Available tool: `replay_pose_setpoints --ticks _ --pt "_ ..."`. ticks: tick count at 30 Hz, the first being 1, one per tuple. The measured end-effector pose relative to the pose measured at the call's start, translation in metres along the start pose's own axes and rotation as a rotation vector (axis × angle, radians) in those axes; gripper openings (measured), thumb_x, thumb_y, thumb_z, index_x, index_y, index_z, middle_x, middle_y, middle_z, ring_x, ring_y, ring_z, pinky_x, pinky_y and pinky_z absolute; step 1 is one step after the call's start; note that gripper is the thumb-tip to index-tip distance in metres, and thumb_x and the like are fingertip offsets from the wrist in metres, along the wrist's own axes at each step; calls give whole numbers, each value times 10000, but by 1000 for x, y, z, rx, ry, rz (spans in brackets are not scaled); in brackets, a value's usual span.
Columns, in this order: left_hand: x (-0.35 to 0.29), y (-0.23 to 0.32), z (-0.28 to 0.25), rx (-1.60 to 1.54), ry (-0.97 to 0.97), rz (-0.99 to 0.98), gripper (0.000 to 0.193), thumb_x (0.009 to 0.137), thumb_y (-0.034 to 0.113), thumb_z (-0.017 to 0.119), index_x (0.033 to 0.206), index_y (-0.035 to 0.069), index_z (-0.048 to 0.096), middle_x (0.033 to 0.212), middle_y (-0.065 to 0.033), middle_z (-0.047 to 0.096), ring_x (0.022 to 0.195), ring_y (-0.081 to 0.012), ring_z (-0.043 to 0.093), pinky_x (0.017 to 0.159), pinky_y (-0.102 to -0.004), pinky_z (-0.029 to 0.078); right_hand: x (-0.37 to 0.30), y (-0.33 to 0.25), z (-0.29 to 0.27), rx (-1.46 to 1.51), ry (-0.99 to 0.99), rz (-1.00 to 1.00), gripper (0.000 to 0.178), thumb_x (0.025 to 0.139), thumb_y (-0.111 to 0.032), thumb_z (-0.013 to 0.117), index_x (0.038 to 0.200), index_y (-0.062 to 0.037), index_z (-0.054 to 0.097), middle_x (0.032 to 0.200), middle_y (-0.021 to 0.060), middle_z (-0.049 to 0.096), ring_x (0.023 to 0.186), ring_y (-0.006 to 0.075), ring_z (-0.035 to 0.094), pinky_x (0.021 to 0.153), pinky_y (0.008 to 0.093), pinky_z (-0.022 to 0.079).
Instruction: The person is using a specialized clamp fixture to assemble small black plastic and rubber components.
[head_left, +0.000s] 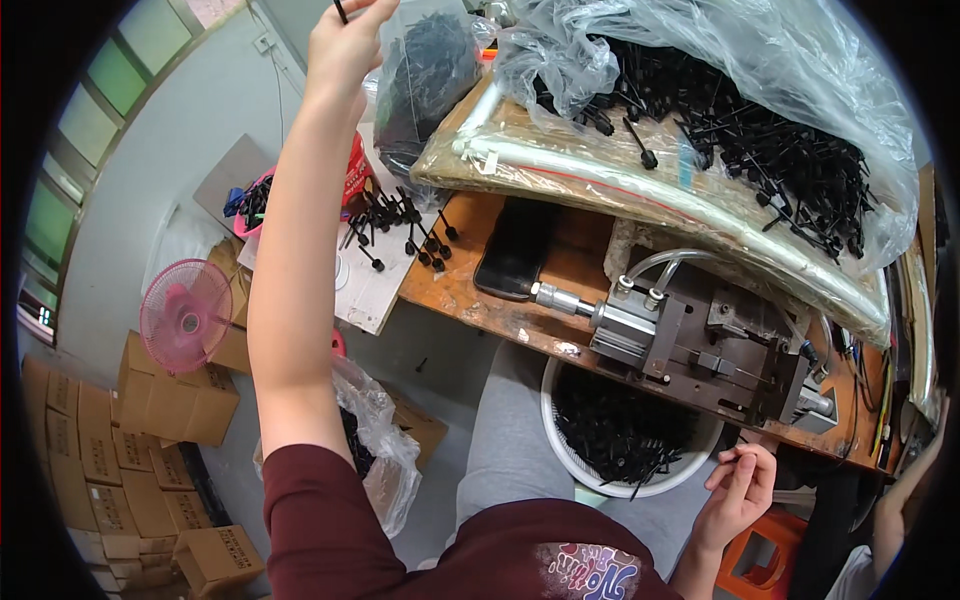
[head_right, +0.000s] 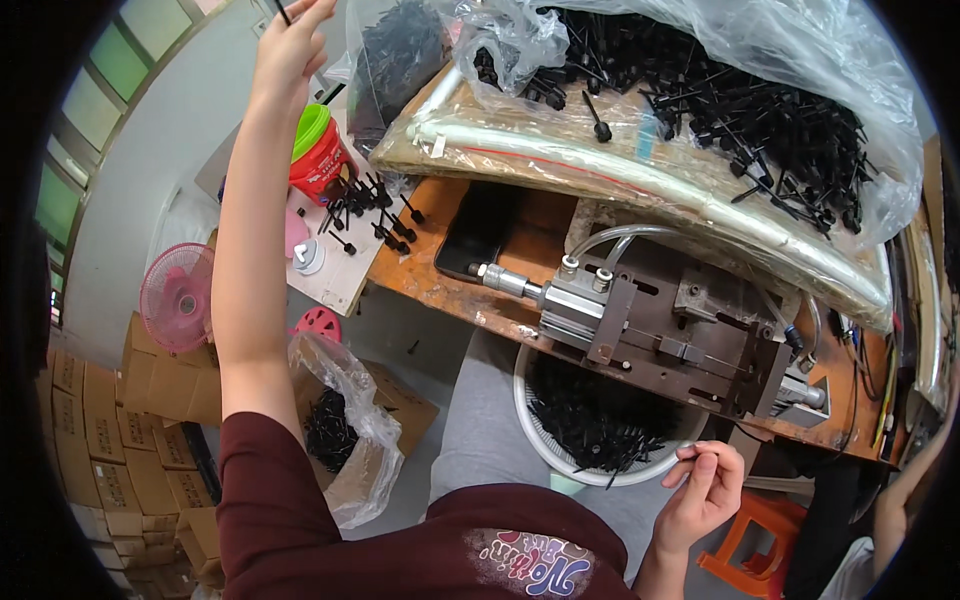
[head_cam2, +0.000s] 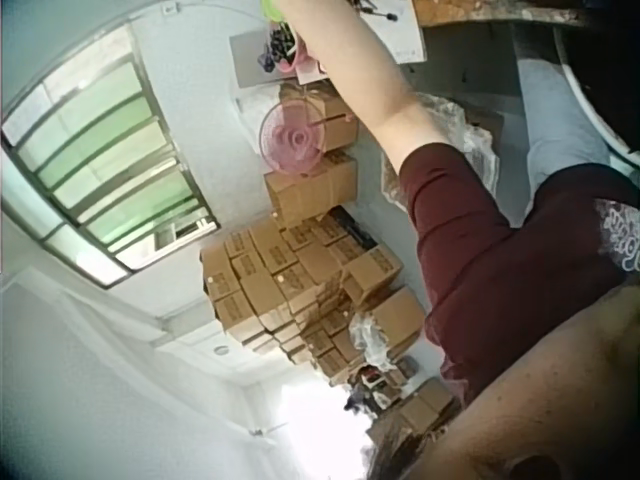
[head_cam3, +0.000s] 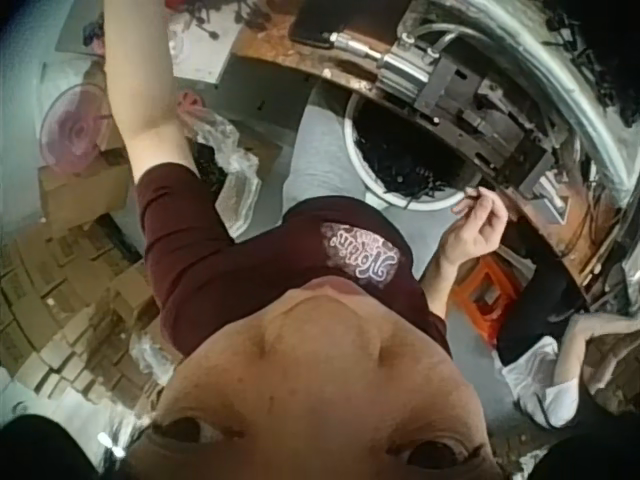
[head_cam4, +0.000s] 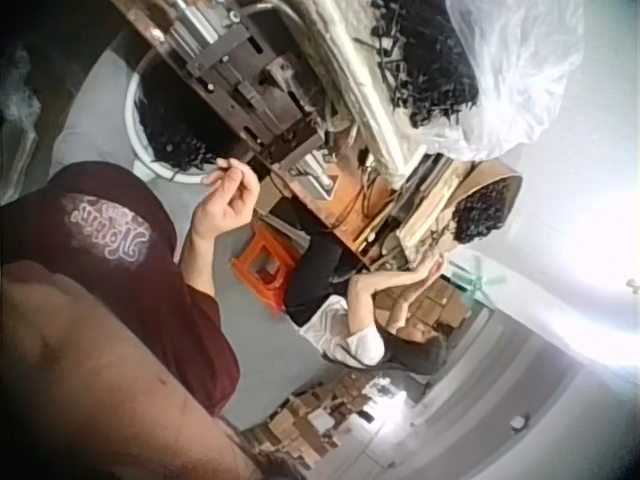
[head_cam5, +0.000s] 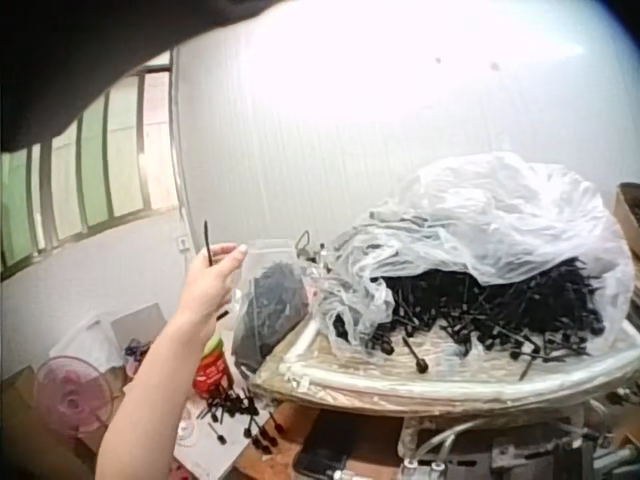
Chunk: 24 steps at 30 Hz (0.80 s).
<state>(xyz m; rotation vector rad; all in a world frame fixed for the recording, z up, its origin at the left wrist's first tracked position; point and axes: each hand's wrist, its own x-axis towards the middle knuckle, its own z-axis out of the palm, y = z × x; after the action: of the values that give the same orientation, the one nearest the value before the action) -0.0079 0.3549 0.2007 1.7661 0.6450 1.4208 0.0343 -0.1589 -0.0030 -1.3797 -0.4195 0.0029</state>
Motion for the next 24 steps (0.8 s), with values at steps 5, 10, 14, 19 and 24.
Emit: replay_pose_setpoints --ticks 5,10,14,19,24 --pt "-51 10 -31 61 -43 32 280 907 212 678 1091 6 631 822 7 593 487 -6 309 443 -190 234 0 -1 13 -14 -100 44 129 982 -61 517 1024 49 569 866 142 638 581 130 600 550 214 476" --pt "-105 -32 -80 427 -141 133 306 829 283 745 984 20 720 781 2 650 728 -83 570 700 -249 462 -4 -5 34 58 -228 100 138 944 9 545 1072 59 559 924 171 666 667 173 662 616 261 551" --pt "-154 -64 -103 407 -290 -113 236 750 169 811 954 66 753 724 38 619 643 -28 511 599 -206 409 -6 -3 37 35 -245 123 162 928 34 549 1089 58 555 942 178 672 690 180 670 637 268 558" --pt "-212 -85 -85 492 -210 -125 272 696 209 843 910 69 749 722 36 600 617 -57 462 562 -229 374 -6 1 33 38 -254 184 165 923 35 553 1087 57 557 937 173 671 679 176 663 646 272 552" --pt "-222 -94 -73 603 -81 145 236 739 149 808 936 48 724 748 -35 587 658 -143 549 619 -301 443 -7 -1 34 52 -238 171 161 921 30 556 1081 56 558 924 168 666 656 172 651 635 266 537"
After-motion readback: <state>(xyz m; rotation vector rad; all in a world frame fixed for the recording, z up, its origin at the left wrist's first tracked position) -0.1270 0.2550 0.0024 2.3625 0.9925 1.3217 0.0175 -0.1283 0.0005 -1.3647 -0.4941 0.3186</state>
